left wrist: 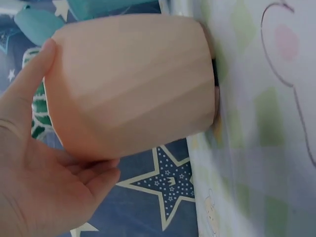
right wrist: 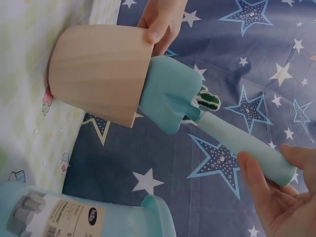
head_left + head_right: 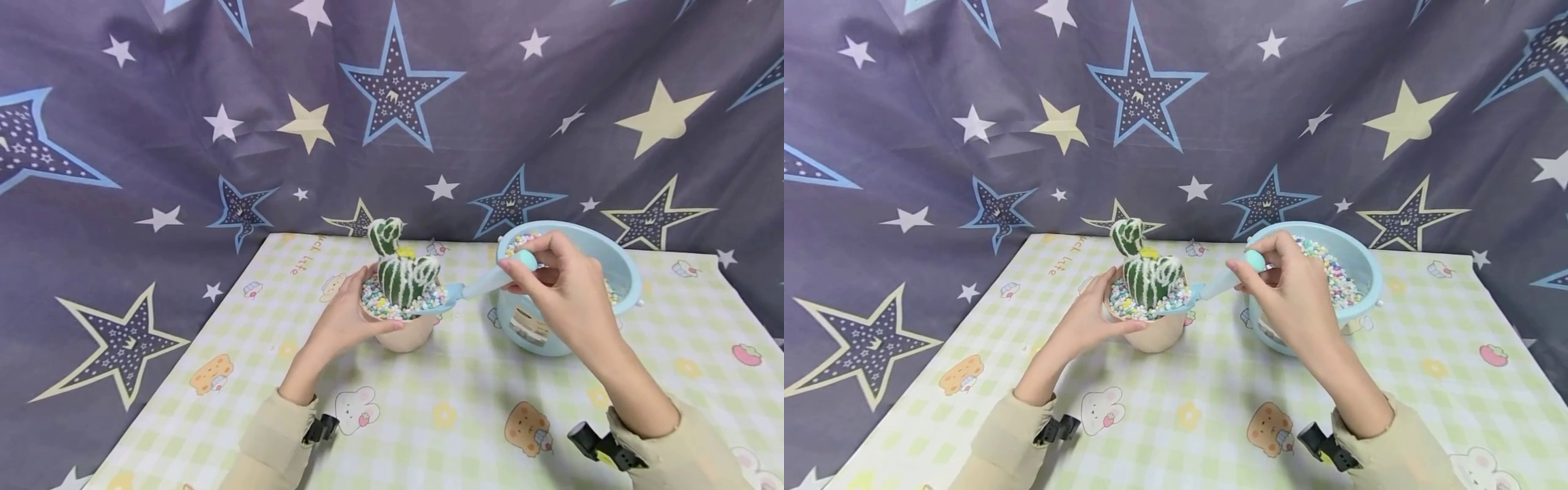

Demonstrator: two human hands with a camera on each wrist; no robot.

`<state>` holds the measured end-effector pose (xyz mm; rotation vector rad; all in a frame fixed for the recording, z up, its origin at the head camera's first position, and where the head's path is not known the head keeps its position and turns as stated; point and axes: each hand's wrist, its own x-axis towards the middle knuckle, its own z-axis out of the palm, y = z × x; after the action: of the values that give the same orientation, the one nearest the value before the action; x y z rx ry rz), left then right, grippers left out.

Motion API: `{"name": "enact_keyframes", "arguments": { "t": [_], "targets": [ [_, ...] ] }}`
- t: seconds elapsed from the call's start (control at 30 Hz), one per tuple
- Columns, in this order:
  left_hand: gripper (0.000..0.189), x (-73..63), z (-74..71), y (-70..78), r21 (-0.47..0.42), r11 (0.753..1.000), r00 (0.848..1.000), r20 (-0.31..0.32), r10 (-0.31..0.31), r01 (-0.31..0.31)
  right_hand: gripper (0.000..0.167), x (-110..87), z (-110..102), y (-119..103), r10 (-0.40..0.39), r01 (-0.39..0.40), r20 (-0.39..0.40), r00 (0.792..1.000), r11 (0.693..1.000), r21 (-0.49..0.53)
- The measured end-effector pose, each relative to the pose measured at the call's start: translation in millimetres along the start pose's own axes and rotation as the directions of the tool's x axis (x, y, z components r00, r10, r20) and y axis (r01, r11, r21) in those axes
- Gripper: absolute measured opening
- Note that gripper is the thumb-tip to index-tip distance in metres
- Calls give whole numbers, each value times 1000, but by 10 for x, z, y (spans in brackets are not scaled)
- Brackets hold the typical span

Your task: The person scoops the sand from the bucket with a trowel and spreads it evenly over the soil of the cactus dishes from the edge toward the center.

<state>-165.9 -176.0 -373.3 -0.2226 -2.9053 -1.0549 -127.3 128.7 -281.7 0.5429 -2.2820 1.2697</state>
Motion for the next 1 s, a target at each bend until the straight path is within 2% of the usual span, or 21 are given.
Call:
{"name": "enact_keyframes", "arguments": {
  "t": [0.2, 0.3, 0.4, 0.5, 0.63, 0.77, 1.0],
  "targets": [
    [121, -77, 44, 110, 21, 998, 996, -71, -58, 60, 20, 21, 30, -31, -29, 29, -5, 1000, 999, -30],
    [119, -105, 48, 146, 41, 996, 993, -84, -77, 81, 20, 21, 47, -40, -49, 49, 0, 999, 998, -46],
    [120, -95, 19, 113, 44, 997, 996, -59, -65, 68, 19, 13, 59, -42, -66, 66, 8, 998, 996, -55],
    [120, -64, -33, 3, 10, 1000, 1000, 6, -20, 20, 18, -5, 67, -41, -70, 70, 11, 997, 996, -52],
    [123, -27, -64, -151, -45, 998, 996, 81, 38, -34, 17, -23, 78, -40, -66, 66, 6, 998, 998, -11],
    [126, -5, -61, -202, -57, 997, 996, 72, 58, -54, 18, -3, 91, -49, -69, 69, -3, 998, 998, 0],
    [126, -29, -63, -113, -29, 999, 999, 39, 34, -33, 20, 15, 117, -68, -40, 40, 16, 999, 999, 7]
  ]
}}
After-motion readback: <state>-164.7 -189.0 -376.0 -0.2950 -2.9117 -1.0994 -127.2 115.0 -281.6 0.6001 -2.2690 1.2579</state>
